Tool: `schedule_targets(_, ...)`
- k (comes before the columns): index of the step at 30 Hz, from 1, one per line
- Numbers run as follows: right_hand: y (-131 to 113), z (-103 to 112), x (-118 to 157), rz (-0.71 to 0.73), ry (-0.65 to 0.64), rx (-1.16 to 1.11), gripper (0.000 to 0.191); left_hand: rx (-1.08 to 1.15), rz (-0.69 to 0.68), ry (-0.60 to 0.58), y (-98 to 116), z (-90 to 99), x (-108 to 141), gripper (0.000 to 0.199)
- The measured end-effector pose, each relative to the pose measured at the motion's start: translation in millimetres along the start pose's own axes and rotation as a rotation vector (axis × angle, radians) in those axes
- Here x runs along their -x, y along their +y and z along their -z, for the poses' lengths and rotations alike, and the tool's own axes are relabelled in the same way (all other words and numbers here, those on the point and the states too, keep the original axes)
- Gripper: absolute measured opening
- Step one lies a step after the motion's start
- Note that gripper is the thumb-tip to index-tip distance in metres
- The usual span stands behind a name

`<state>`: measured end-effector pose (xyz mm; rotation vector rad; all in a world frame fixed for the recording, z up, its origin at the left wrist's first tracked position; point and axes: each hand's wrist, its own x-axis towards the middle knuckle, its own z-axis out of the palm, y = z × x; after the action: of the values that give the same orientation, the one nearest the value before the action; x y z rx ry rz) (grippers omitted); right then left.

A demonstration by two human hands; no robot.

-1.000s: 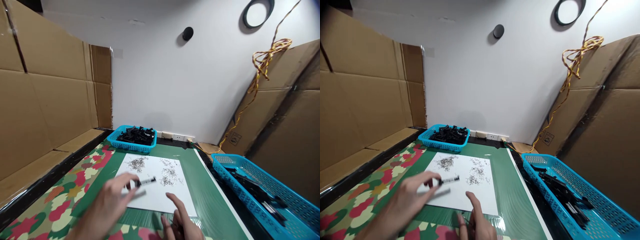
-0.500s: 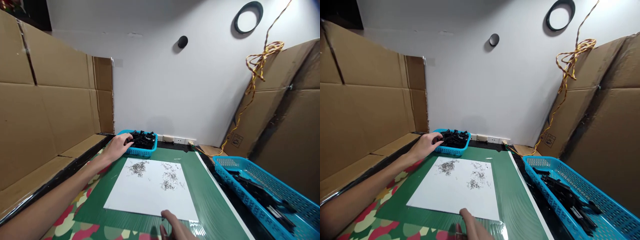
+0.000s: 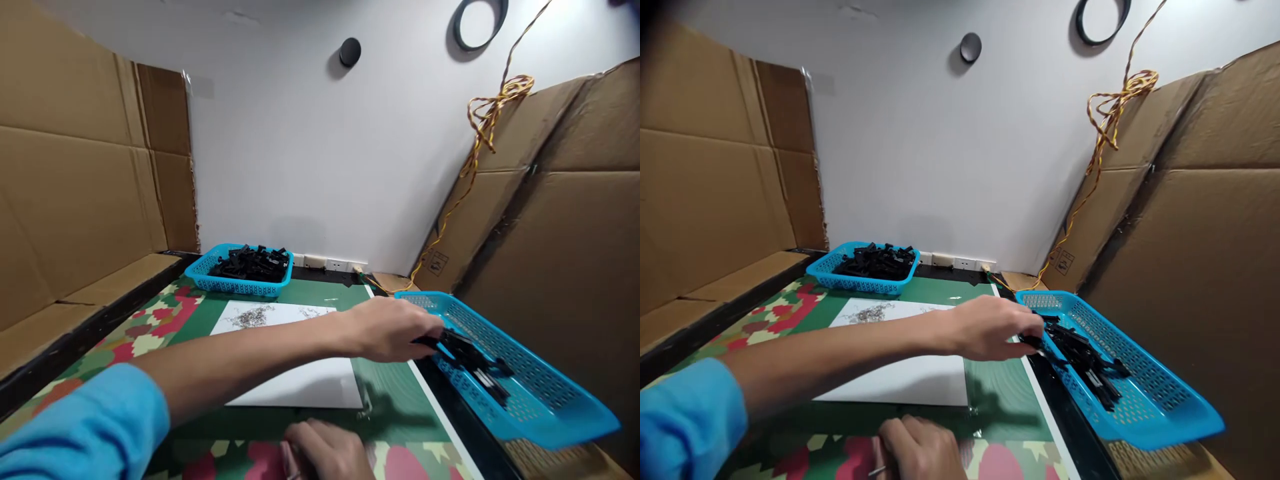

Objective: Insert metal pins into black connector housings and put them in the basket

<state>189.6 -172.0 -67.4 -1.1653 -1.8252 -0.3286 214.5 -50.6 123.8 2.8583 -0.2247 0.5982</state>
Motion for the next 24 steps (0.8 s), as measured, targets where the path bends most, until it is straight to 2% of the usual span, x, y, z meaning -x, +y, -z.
schedule_targets(3, 0, 0, 2, -0.009, -0.005, -0.011, 0.054, 0.106, -0.002, 0.003, -8, -36.4, -50, 0.010)
schedule_targets(7, -1, -2, 3, 0.029, 0.022, 0.017, 0.044, 0.219, 0.007, -0.037, -9, -74.3, -87, 0.015)
schedule_targets(10, -3, 3, 1, 0.030, 0.025, 0.001, 0.039, 0.305, 0.031, -0.064, -6, -82.0, -95, 0.027)
schedule_targets(12, -6, 12, -2, -0.013, -0.032, -0.040, 0.034, 0.342, 0.033, -0.064, -5, -73.6, -88, 0.031)
schedule_targets(15, -9, 28, -8, -0.161, -0.148, -0.105, 0.020, 0.355, 0.017, -0.060, -11, -46.6, -53, 0.033)
schedule_targets(18, -10, 39, -13, -0.284, -0.175, -0.122, 0.033, 0.301, 0.037, -0.087, -30, -19.5, 4, 0.023)
schedule_targets(21, -9, 44, -19, -0.250, -0.175, -0.166, 0.022, 0.186, 0.121, -0.140, -56, -2.8, 68, 0.019)
schedule_targets(24, -8, 45, -21, -0.219, -0.173, -0.189, 0.027, 0.058, 0.241, -0.143, -78, 11.2, 124, 0.016)
